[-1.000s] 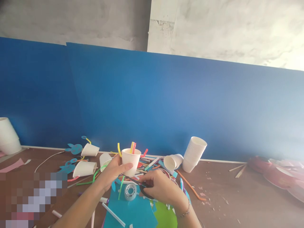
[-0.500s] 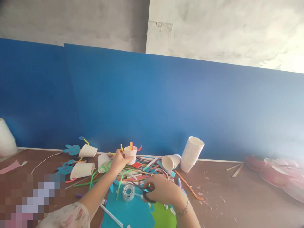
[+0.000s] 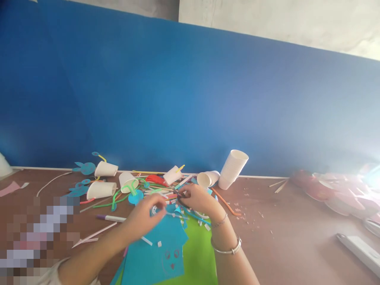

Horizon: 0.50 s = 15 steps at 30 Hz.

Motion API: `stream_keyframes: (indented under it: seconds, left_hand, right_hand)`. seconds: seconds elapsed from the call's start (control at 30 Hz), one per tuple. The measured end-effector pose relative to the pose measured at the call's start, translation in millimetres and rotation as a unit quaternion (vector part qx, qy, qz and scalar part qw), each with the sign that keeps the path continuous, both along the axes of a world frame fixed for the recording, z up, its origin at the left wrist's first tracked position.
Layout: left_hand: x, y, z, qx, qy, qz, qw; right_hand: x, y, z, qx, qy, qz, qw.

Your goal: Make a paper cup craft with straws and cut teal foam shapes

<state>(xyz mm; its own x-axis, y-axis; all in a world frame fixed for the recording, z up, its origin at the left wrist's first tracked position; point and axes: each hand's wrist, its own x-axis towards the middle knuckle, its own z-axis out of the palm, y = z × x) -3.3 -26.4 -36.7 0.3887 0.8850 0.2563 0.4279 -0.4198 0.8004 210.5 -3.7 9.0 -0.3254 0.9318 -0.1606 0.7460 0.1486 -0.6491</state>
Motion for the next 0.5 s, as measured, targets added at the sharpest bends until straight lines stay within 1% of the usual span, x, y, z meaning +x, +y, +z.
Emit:
stream_keyframes:
  seconds: [0.03,0.07,0.13,0.17,0.2,0.27,0.33,0.37,0.4,0.5]
  left_hand:
    - [-0.1,-14.6,-3.7,-0.014,0.051,-0.079,0.996]
    - [-1.0,-26.6,-8.6,-0.013,0.092,-0.135,0.986]
    - [-5.1,-41.5,-20.6,-0.011,0.163,-0.218,0.962]
    - [-7.8,-44.8,-26.9,-0.012,0.190,-0.247,0.950]
    - [-10.5,-46.2,-32.8,-0.010,0.202,-0.263,0.943]
    - [-15.0,-46.1,-42.7,-0.003,0.215,-0.269,0.939]
    - [-16.9,-46.4,-49.6,0.014,0.226,-0.248,0.942]
    - [-17.0,-47.5,-51.8,0.029,0.229,-0.233,0.945]
    - [-16.6,-49.2,-53.4,0.050,0.229,-0.218,0.947]
    - [-14.1,-56.0,-53.0,0.132,0.232,-0.192,0.944]
  right_hand:
    - [-0.6,2.3,-1.9,-0.003,0.011,-0.006,1.000]
    - [-1.4,4.4,-4.1,-0.005,0.021,-0.008,1.000]
    - [-3.3,6.8,-9.5,-0.008,0.036,-0.002,0.999]
    - [-4.2,6.4,-12.6,-0.008,0.041,0.003,0.999]
    - [-4.9,4.3,-15.8,-0.008,0.044,0.006,0.999]
    - [-5.3,-5.4,-21.8,-0.007,0.053,0.009,0.999]
    - [-3.7,-22.8,-26.8,-0.028,0.084,0.010,0.996]
    - [-2.0,-33.9,-28.7,-0.065,0.138,0.010,0.988]
    - [0.2,-46.0,-30.4,-0.110,0.187,-0.003,0.976]
    - [9.8,-83.0,-34.8,-0.196,0.270,-0.058,0.941]
